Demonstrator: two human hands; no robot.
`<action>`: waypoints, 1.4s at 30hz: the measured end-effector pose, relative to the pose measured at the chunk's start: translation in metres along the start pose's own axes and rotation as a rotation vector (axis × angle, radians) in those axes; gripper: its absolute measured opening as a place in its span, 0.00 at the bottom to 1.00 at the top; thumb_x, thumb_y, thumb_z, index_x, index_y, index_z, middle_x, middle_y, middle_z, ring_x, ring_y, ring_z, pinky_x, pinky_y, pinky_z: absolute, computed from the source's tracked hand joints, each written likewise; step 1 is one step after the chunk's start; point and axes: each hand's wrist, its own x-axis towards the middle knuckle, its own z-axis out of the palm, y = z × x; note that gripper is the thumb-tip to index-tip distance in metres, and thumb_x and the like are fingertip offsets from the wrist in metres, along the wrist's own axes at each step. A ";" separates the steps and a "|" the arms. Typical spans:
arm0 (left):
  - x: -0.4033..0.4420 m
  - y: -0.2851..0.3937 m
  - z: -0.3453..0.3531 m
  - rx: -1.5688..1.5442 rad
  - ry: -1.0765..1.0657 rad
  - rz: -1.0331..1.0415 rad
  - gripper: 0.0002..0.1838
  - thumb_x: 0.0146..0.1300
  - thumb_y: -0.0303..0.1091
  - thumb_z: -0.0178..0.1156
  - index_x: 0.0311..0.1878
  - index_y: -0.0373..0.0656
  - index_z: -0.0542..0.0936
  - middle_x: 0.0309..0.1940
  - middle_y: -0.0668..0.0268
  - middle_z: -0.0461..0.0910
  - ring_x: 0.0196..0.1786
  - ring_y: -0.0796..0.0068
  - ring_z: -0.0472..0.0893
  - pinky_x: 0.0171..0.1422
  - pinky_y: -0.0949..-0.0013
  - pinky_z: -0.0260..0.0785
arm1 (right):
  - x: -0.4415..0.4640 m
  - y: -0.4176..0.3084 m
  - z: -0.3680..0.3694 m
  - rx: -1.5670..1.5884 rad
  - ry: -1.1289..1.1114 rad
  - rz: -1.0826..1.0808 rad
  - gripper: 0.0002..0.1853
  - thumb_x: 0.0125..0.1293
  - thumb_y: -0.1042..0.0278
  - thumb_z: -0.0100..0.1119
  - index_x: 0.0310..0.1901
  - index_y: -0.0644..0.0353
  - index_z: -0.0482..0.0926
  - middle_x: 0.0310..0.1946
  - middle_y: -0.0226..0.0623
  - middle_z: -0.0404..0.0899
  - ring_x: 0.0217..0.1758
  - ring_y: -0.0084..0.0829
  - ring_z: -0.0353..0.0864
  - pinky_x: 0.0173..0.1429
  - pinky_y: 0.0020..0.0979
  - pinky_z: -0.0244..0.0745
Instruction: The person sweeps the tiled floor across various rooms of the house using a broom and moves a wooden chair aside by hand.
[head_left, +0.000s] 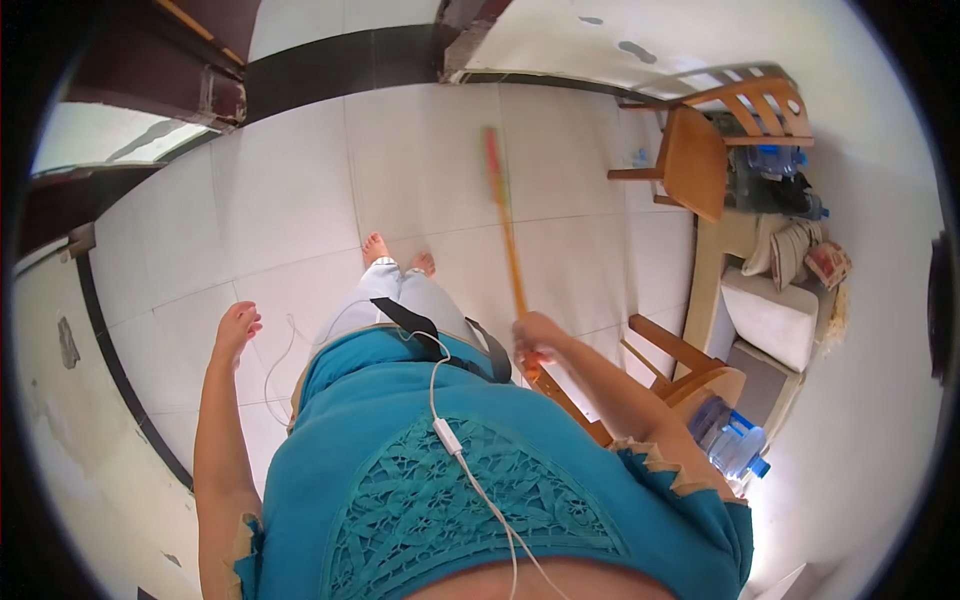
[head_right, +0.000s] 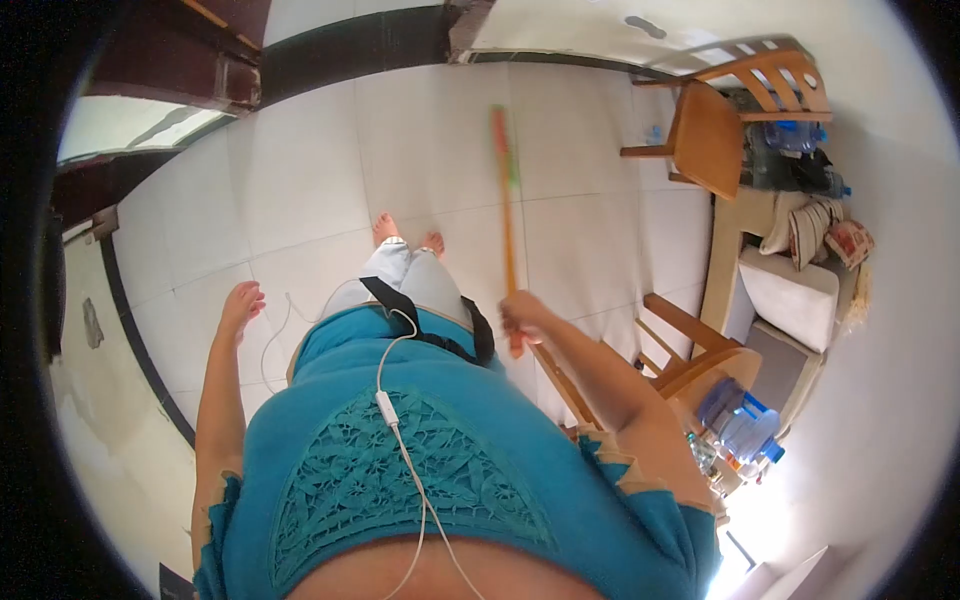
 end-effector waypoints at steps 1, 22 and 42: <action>0.001 0.001 0.006 -0.002 -0.001 0.001 0.16 0.56 0.39 0.48 0.46 0.42 0.70 0.34 0.64 0.73 0.32 0.78 0.73 0.39 0.75 0.64 | -0.017 -0.009 0.022 -0.054 -0.044 0.006 0.09 0.50 0.75 0.47 0.17 0.58 0.62 0.11 0.29 0.60 0.10 0.21 0.59 0.14 0.23 0.58; -0.012 -0.084 -0.123 -0.340 0.138 0.062 0.17 0.55 0.37 0.49 0.47 0.40 0.69 0.33 0.65 0.74 0.32 0.78 0.73 0.39 0.76 0.64 | 0.046 -0.118 0.215 -0.845 0.109 -0.006 0.07 0.49 0.72 0.44 0.19 0.63 0.68 0.11 0.37 0.68 0.11 0.28 0.67 0.12 0.27 0.59; 0.016 -0.069 -0.209 -0.368 0.239 -0.133 0.16 0.56 0.36 0.48 0.46 0.39 0.69 0.33 0.63 0.73 0.31 0.78 0.72 0.36 0.77 0.64 | 0.148 -0.401 0.254 -0.677 0.261 -0.356 0.08 0.52 0.72 0.45 0.17 0.62 0.64 0.09 0.33 0.62 0.08 0.26 0.62 0.11 0.25 0.56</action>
